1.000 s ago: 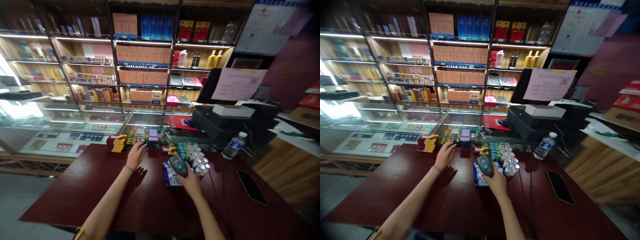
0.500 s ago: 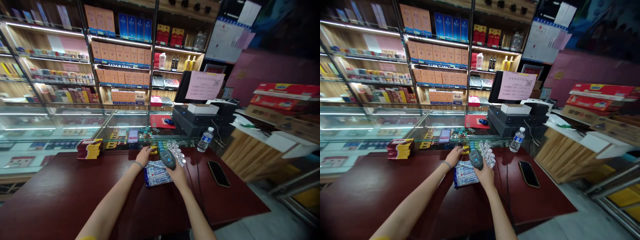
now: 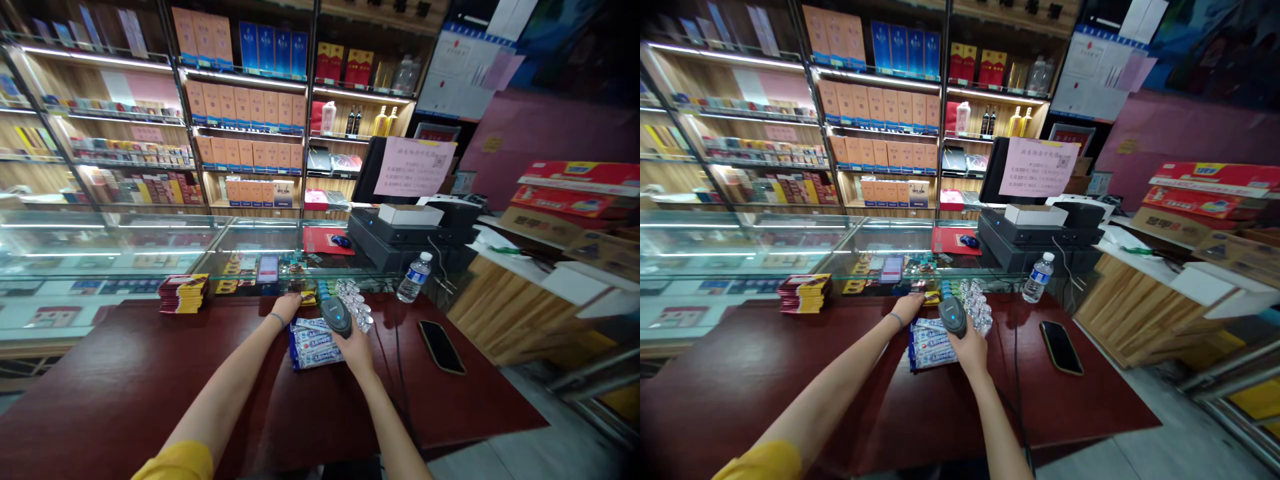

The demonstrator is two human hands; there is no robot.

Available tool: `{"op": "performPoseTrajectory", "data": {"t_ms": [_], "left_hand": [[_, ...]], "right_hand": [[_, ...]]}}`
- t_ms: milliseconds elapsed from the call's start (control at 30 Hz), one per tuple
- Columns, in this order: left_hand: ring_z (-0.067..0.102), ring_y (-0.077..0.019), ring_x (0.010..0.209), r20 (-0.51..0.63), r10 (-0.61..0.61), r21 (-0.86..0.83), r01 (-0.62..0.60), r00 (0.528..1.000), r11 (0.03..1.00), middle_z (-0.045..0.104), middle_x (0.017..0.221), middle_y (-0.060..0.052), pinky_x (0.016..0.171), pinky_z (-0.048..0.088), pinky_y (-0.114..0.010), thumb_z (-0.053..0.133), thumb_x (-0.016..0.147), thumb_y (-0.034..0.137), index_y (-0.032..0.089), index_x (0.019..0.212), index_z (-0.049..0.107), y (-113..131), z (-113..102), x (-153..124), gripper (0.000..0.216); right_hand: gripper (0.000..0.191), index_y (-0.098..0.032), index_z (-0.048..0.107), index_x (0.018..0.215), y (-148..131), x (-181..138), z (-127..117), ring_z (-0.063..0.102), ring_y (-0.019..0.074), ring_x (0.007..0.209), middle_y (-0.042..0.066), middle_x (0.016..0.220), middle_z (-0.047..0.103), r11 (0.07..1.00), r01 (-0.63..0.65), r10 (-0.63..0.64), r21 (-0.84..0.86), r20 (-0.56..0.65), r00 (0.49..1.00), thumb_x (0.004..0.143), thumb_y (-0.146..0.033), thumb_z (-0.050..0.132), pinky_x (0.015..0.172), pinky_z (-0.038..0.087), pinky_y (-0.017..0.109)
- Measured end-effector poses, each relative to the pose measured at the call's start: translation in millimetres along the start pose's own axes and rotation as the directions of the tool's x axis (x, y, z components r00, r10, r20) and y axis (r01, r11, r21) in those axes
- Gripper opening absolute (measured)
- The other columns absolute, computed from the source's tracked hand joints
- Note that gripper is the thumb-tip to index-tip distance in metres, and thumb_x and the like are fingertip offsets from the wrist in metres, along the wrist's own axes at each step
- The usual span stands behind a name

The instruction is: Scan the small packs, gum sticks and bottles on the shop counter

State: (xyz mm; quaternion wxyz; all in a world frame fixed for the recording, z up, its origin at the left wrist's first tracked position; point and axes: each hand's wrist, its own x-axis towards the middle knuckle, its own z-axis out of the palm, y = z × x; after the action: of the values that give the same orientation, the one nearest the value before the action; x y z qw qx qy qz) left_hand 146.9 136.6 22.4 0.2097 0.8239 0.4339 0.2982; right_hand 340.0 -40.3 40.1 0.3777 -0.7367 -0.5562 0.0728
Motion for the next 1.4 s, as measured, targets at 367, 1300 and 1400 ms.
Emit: {"op": "performPoseTrajectory", "data": {"t_ms": [367,1300,1400], "left_hand": [[0.067,-0.0201,0.090,-0.413,-0.438,-0.729,-0.002,0.799,0.684,0.072,0.098,-0.008,0.084,0.052,-0.033,0.074,0.075,0.037,0.019,0.099,0.070,-18,-43,-87,0.030],[0.066,-0.0193,0.105,-0.206,-0.680,-0.969,-0.244,0.704,0.041,0.068,0.112,-0.006,0.099,0.053,-0.044,0.079,0.075,0.017,0.023,0.101,0.061,-52,-63,-144,0.032],[0.067,-0.0173,0.100,-0.188,-0.707,-0.972,-0.231,0.681,0.036,0.067,0.112,-0.005,0.097,0.054,-0.042,0.079,0.075,0.017,0.022,0.100,0.061,-52,-64,-145,0.031]], "right_hand": [[0.048,-0.021,0.059,0.122,-21,-6,16,0.072,0.0303,0.091,0.009,0.095,0.076,0.996,-0.001,0.005,0.090,-0.039,0.999,0.079,-0.042,0.061,0.071,0.053,0.034],[0.031,-0.026,0.062,0.106,-116,-50,62,0.072,0.0255,0.080,0.001,0.083,0.075,0.961,0.259,-0.275,0.095,0.389,0.879,0.078,-0.035,0.070,0.062,0.038,0.025],[0.031,-0.026,0.061,0.106,-116,-50,62,0.073,0.0253,0.081,0.001,0.084,0.076,0.964,0.244,-0.266,0.107,0.387,0.883,0.078,-0.035,0.070,0.062,0.039,0.025]]}}
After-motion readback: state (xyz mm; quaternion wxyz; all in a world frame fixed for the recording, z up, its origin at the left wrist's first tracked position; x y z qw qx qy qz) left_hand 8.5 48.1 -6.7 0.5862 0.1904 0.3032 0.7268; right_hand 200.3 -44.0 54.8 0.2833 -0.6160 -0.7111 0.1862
